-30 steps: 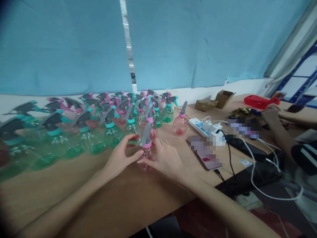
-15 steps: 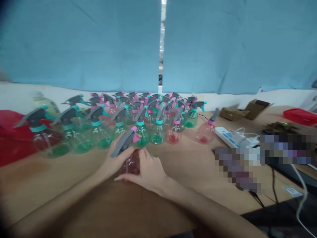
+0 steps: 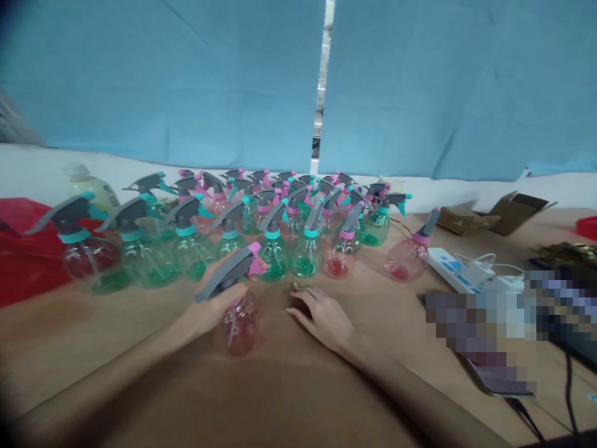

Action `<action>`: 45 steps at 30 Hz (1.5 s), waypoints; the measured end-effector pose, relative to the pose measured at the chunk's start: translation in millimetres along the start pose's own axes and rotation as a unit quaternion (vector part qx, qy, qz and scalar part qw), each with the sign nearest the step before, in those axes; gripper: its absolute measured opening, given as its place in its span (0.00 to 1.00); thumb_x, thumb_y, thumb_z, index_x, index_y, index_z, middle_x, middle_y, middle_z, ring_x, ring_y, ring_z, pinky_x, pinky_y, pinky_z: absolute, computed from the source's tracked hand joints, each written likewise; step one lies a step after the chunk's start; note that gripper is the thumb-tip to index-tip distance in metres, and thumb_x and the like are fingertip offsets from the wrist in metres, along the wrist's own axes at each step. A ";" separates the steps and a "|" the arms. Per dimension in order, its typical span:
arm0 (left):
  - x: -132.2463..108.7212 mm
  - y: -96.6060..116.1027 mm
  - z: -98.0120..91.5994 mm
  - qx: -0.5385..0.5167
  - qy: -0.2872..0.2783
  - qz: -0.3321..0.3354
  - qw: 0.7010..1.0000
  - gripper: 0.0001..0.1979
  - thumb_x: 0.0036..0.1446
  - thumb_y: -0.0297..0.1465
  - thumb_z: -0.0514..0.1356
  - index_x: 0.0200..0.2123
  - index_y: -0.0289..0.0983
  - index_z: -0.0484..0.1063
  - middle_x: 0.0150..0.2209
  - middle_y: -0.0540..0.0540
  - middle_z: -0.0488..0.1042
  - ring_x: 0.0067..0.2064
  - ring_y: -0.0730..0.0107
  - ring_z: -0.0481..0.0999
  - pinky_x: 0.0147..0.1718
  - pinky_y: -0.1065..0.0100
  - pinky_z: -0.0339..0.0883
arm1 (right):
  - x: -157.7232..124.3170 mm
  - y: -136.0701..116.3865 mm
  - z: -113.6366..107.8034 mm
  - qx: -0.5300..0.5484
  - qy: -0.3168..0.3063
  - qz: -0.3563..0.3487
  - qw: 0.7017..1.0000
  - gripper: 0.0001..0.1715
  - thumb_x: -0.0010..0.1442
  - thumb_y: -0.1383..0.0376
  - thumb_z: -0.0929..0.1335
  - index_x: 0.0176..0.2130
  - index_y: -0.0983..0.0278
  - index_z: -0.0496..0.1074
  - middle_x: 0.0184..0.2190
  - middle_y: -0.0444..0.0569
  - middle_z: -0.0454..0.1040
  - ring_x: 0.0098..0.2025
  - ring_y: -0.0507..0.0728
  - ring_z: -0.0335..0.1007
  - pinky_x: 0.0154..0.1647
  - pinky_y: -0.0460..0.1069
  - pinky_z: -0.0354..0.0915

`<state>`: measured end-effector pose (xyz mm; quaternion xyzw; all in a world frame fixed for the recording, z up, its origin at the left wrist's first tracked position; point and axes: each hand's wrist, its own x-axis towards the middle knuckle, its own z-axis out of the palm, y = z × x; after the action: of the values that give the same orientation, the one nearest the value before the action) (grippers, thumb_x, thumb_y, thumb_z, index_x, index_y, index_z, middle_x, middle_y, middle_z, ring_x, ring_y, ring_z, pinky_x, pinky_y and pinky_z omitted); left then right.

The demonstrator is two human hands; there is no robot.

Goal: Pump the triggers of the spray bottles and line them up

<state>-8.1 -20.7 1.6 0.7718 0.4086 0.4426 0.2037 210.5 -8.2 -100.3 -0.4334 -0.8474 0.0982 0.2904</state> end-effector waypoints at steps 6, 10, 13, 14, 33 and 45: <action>3.2 4.8 -2.4 0.001 -0.013 -0.004 1.000 0.06 0.45 0.28 0.51 0.29 0.40 0.65 0.23 0.54 0.63 0.25 0.72 0.61 0.24 0.69 0.57 | -0.6 1.6 3.3 -0.021 -0.002 -0.026 0.999 0.21 0.63 0.58 0.61 0.52 0.62 0.67 0.54 0.53 0.68 0.56 0.59 0.63 0.57 0.59 0.61; 3.5 6.4 -4.1 -0.009 -0.030 0.002 1.000 0.06 0.46 0.28 0.50 0.28 0.40 0.65 0.25 0.52 0.66 0.27 0.71 0.63 0.25 0.69 0.58 | -0.9 -0.2 2.3 -0.043 -0.011 -0.014 0.999 0.23 0.63 0.57 0.60 0.53 0.64 0.67 0.58 0.54 0.64 0.59 0.60 0.59 0.58 0.58 0.60; 3.5 5.4 -4.1 -0.013 -0.022 0.010 1.000 0.07 0.45 0.28 0.51 0.28 0.40 0.67 0.24 0.53 0.65 0.26 0.72 0.62 0.23 0.70 0.57 | -0.5 -1.2 1.8 -0.050 -0.017 -0.008 0.999 0.24 0.63 0.56 0.59 0.54 0.65 0.66 0.58 0.54 0.63 0.60 0.60 0.58 0.59 0.58 0.59; 3.5 4.9 -3.6 -0.015 -0.019 0.009 1.000 0.08 0.44 0.28 0.51 0.29 0.41 0.67 0.24 0.53 0.65 0.25 0.72 0.61 0.22 0.70 0.56 | -0.3 -1.3 1.7 -0.050 -0.019 -0.009 0.999 0.24 0.63 0.56 0.59 0.54 0.65 0.66 0.58 0.54 0.63 0.60 0.59 0.57 0.59 0.58 0.58; 0.7 -3.0 3.7 -0.073 -0.036 -0.065 0.995 0.23 0.49 0.27 0.53 0.51 0.43 0.67 0.44 0.47 0.74 0.41 0.64 0.74 0.42 0.62 0.68 | -1.4 -0.6 0.8 -0.012 -0.020 -0.009 1.000 0.24 0.63 0.58 0.60 0.56 0.63 0.64 0.58 0.53 0.63 0.61 0.59 0.55 0.61 0.60 0.54; 1.4 -3.9 2.4 -0.062 -0.041 -0.070 0.995 0.18 0.48 0.28 0.54 0.45 0.41 0.69 0.34 0.48 0.75 0.36 0.64 0.75 0.38 0.63 0.68 | -2.5 1.3 1.1 -0.005 -0.033 -0.006 0.999 0.25 0.63 0.58 0.60 0.58 0.63 0.62 0.59 0.52 0.60 0.62 0.59 0.53 0.62 0.60 0.53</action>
<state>-7.4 -17.2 -1.5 0.7448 0.4248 0.4193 0.2984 212.0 -9.3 -102.8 -0.4265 -0.8596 0.1067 0.2604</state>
